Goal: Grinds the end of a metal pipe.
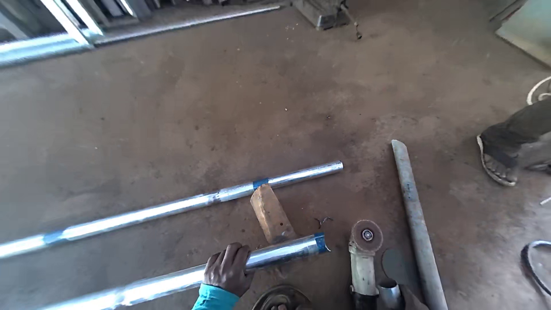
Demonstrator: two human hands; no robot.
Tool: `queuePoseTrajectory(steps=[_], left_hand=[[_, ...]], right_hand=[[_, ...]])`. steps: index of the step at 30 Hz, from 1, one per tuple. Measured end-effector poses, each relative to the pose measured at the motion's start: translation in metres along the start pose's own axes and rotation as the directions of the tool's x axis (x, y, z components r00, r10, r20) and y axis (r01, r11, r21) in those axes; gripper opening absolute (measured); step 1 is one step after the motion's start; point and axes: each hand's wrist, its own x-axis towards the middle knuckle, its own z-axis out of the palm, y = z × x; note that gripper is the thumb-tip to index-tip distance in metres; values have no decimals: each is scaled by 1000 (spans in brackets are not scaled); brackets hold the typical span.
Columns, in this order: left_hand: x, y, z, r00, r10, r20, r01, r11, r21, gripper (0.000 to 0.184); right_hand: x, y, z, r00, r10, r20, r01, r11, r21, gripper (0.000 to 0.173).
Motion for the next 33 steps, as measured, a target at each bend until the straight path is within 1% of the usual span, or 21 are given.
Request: queuePoseTrajectory(steps=[1, 2, 3, 4, 5, 7, 9, 11, 13, 16, 19, 20, 22, 24, 26, 27, 28, 29, 30, 31, 33], left_hand=[[1, 0, -2, 1000, 8, 26, -8, 1000, -12, 45], [1, -1, -5, 998, 20, 59, -19, 1000, -25, 47], [2, -1, -8, 996, 38, 84, -36, 999, -31, 49], [3, -2, -10, 993, 55, 107, -52, 998, -31, 50], [4, -3, -12, 990, 70, 124, -67, 997, -26, 52], [6, -7, -18, 986, 101, 129, -102, 995, -4, 61], [5, -11, -34, 983, 107, 151, -104, 994, -30, 74], [4, -18, -54, 990, 104, 92, -96, 991, -89, 75], [8, -28, -81, 998, 61, 9, -59, 985, -162, 66], [25, -47, -152, 997, -60, -49, 43, 957, -286, 64], [42, -47, -240, 970, -152, -191, 66, 917, -394, 66], [45, -49, -263, 952, -167, -258, 35, 893, -448, 67], [43, -49, -298, 908, -144, -394, -100, 838, -536, 61], [35, -28, -332, 883, -96, -460, -220, 781, -585, 55], [27, 0, -354, 867, -43, -497, -308, 736, -603, 50], [25, 14, -360, 858, -17, -514, -351, 711, -609, 45], [25, 28, -364, 852, 9, -523, -387, 683, -619, 40], [25, 41, -366, 846, 31, -532, -424, 645, -636, 37], [26, 53, -367, 843, 39, -537, -448, 604, -659, 35], [28, 64, -366, 848, 38, -528, -457, 556, -694, 34], [34, 82, -358, 884, 29, -466, -431, 435, -790, 35]], right_hand=[[2, 14, 7, 986, 161, 47, -159, 986, -42, 86], [5, 21, 9, 947, 301, 111, -290, 951, -102, 89], [9, 28, 13, 904, 402, 147, -381, 912, -151, 91], [14, 34, 20, 880, 452, 147, -427, 888, -173, 92], [18, 38, 27, 881, 460, 114, -437, 881, -180, 92], [17, 31, 35, 917, 398, -33, -398, 903, -164, 85], [6, 16, 36, 944, 277, -181, -304, 941, -146, 81], [-7, -8, 36, 965, 172, -199, -204, 967, -153, 79], [-12, -31, 43, 974, 131, -183, -162, 972, -170, 75], [-9, -56, 55, 984, 109, -140, -137, 968, -211, 89], [-2, -63, 75, 976, 200, -89, -212, 964, -159, 115], [1, -65, 81, 972, 211, -101, -225, 963, -150, 119], [6, -64, 87, 968, 188, -166, -215, 963, -160, 118], [7, -65, 86, 967, 193, -166, -224, 954, -197, 119], [13, -69, 75, 969, 206, -136, -232, 950, -211, 128], [19, -70, 69, 971, 191, -145, -216, 959, -183, 130], [26, -70, 65, 971, 167, -174, -186, 977, -101, 129], [33, -70, 63, 966, 146, -215, -142, 989, 35, 125], [33, -76, 52, 966, 159, -206, -122, 976, 181, 119], [28, -83, 35, 976, 181, -120, -130, 931, 341, 112], [27, -85, 14, 980, 200, 17, -177, 822, 541, 89]])
